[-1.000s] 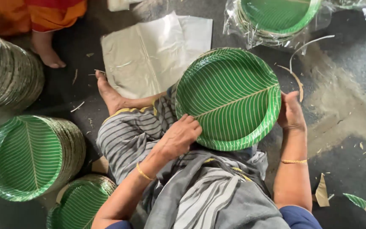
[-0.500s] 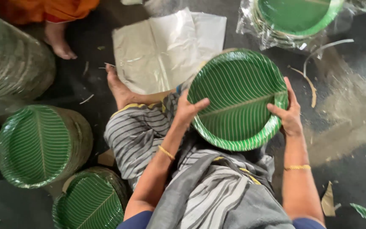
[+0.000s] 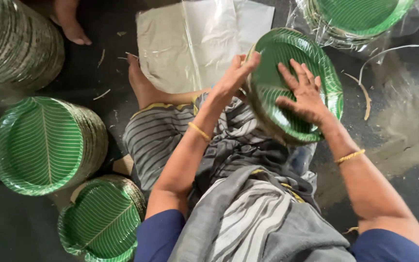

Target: The person sorts green leaf-patterned plates by hand, stacking them and sliding stacks into clear plastic bags while sitting on the floor.

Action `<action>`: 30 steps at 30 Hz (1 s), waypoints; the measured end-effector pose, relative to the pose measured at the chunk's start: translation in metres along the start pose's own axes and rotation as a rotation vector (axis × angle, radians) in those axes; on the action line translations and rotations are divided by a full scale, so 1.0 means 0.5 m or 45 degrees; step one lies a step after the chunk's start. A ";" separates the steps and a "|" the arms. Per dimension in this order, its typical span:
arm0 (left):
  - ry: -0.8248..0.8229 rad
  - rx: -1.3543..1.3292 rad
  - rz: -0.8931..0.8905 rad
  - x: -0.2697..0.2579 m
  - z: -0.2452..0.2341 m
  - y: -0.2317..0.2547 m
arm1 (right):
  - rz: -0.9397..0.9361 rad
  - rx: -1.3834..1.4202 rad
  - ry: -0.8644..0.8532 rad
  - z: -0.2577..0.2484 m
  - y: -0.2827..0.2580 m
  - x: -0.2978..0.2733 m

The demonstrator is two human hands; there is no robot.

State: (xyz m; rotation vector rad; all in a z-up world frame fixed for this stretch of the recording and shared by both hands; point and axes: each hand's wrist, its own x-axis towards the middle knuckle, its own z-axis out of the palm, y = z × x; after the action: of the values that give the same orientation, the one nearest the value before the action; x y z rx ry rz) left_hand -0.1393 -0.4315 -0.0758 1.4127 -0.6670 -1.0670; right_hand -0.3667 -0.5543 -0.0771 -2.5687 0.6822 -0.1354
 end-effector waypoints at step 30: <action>-0.304 0.856 0.434 -0.224 0.063 -0.072 | 0.289 0.015 0.049 0.028 -0.004 0.036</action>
State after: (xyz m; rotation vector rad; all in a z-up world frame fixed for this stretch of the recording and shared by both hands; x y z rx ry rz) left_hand -0.2208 -0.3416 -0.0828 1.6560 -1.4842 -0.7692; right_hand -0.3471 -0.5559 -0.0893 -2.4620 0.9775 -0.1133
